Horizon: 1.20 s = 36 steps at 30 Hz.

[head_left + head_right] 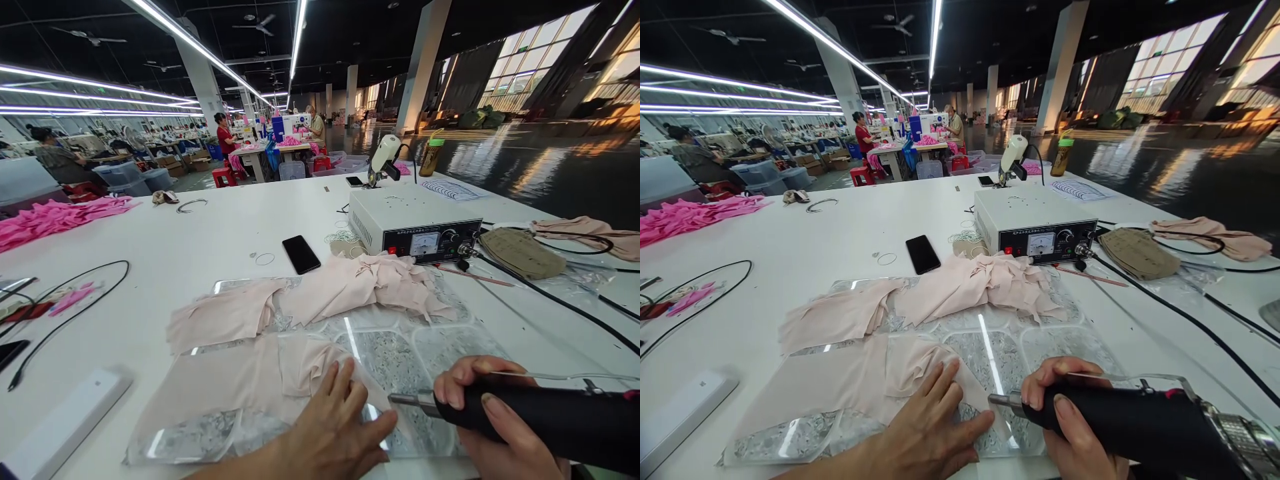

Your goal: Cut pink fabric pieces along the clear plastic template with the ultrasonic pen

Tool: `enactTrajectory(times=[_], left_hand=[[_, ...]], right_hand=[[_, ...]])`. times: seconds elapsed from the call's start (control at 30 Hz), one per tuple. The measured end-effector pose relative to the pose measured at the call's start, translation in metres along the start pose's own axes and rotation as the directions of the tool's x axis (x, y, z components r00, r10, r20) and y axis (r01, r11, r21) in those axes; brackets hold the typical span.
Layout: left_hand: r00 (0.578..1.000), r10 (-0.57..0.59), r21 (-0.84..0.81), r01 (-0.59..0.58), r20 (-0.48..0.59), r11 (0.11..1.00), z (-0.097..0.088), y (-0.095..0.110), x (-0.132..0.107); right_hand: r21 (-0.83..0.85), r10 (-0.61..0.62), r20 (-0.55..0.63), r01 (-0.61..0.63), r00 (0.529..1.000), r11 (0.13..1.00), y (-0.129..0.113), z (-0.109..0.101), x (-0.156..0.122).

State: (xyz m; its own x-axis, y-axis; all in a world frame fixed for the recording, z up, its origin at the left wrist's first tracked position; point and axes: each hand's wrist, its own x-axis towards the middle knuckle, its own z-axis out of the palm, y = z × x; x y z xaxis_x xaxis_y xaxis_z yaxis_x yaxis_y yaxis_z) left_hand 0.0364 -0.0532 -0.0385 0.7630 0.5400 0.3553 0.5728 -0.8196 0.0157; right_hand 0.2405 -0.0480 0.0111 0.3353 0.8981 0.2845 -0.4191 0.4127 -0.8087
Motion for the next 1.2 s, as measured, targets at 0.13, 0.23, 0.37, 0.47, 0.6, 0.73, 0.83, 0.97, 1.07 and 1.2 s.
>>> enactTrajectory(times=[0.13,0.23,0.37,0.47,0.6,0.73,0.83,0.97,1.07,1.2], left_hand=[[1.0,-0.001,-0.009,0.001,-0.003,1.0,0.0,0.002,0.0],[1.0,-0.007,-0.014,0.007,-0.001,1.0,-0.001,0.003,0.001],[1.0,-0.009,-0.024,0.009,-0.006,1.0,-0.003,0.003,0.002],[1.0,-0.011,-0.032,0.011,0.0,0.999,-0.006,0.003,0.003],[1.0,-0.017,-0.038,0.017,0.006,0.999,-0.007,0.003,0.003],[1.0,-0.018,-0.033,0.017,-0.012,0.999,-0.004,0.003,0.002],[1.0,-0.014,-0.018,0.014,-0.023,1.0,-0.002,0.003,0.0],[0.999,-0.004,0.005,0.004,-0.037,1.0,0.001,0.002,-0.001],[0.999,-0.001,0.012,0.002,-0.054,1.0,0.002,0.001,-0.001],[0.996,0.005,0.031,-0.002,-0.085,1.0,0.002,0.001,0.0]], right_hand=[[0.006,0.003,-0.021,-0.002,1.0,1.0,0.001,0.001,0.0],[-0.008,0.0,-0.02,0.0,1.0,1.0,0.002,0.004,0.001],[-0.026,-0.01,-0.002,0.01,1.0,1.0,0.001,0.006,0.001],[-0.055,-0.044,0.032,0.046,0.999,0.997,0.0,0.007,0.001],[-0.077,-0.08,0.061,0.084,0.995,0.993,0.0,0.008,0.001],[-0.062,-0.064,0.084,0.07,0.994,0.996,0.001,0.009,0.002],[-0.04,-0.07,0.069,0.072,0.995,0.997,0.002,0.011,0.004],[-0.02,-0.063,0.042,0.064,0.997,0.998,0.006,0.016,0.004],[-0.024,-0.065,0.053,0.066,0.996,0.998,0.009,0.018,0.005],[-0.031,-0.074,0.086,0.077,0.994,0.997,0.013,0.018,0.005]])
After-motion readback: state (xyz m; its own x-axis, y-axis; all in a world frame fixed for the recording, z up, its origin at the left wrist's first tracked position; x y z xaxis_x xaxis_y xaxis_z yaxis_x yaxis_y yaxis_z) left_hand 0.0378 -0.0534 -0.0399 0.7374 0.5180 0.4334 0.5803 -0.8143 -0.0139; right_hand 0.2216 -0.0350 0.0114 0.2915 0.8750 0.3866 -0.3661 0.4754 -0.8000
